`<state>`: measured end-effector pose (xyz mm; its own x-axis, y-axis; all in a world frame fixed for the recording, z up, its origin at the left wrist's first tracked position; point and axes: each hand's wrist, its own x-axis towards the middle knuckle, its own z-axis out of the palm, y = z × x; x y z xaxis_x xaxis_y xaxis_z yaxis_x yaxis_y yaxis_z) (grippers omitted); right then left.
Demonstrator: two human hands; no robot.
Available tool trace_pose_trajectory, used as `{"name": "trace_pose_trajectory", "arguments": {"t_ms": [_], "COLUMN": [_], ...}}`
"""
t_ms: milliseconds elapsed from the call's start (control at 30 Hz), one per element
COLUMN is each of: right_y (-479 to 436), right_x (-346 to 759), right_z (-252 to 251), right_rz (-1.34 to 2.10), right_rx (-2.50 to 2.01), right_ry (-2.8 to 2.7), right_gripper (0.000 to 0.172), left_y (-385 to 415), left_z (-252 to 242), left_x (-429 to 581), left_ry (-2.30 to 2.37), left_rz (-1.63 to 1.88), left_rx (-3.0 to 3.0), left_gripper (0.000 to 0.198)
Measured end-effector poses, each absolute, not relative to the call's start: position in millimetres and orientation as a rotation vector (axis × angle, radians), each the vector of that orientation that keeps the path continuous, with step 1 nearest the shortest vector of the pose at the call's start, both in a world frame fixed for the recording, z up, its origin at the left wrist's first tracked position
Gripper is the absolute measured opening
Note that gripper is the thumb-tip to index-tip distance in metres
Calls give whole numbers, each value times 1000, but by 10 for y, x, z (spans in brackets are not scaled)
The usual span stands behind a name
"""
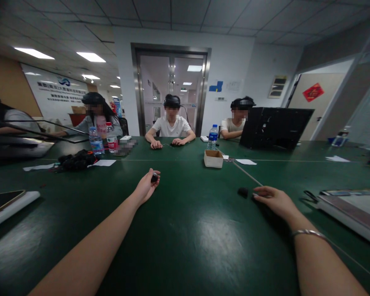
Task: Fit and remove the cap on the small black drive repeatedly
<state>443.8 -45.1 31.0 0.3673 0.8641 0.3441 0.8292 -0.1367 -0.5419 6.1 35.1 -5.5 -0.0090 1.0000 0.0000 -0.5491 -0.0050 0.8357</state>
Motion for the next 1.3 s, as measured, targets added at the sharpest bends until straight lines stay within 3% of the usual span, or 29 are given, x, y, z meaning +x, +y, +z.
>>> {"name": "trace_pose_trajectory", "arguments": {"t_ms": [100,300,500,733,867,1067,1200,1300], "right_y": [-432,-433,-451,-530,-528,-415,-267,-127], "right_x": [4415,4361,4336,4271,4237,3518,2533,1827], "right_z": [324,369,418,484,537,646,555,426], "right_rz": [464,487,492,266,103,-521,-154,210], "right_rx": [-1855,-1873,-1865,-1969,-2019,-1841,-1495,-1297], "right_ry": [-1400,-1358,-1359,-1255,-1308,-1788,-2188,-2203], "right_gripper": [21,30,22,11,20,30,21,26], "left_y": [325,307,362,329,323,308,306,319], "left_z": [-20,11,-61,-17,-9,15,26,22], "left_x": [78,101,74,82,93,115,125,122], "left_ry": [782,770,760,761,764,791,778,747], "left_rz": [1444,1457,1444,1438,1434,1424,1427,1438], "left_rx": [759,731,758,760,767,771,736,720], "left_gripper": [30,30,29,30,30,31,31,32]}}
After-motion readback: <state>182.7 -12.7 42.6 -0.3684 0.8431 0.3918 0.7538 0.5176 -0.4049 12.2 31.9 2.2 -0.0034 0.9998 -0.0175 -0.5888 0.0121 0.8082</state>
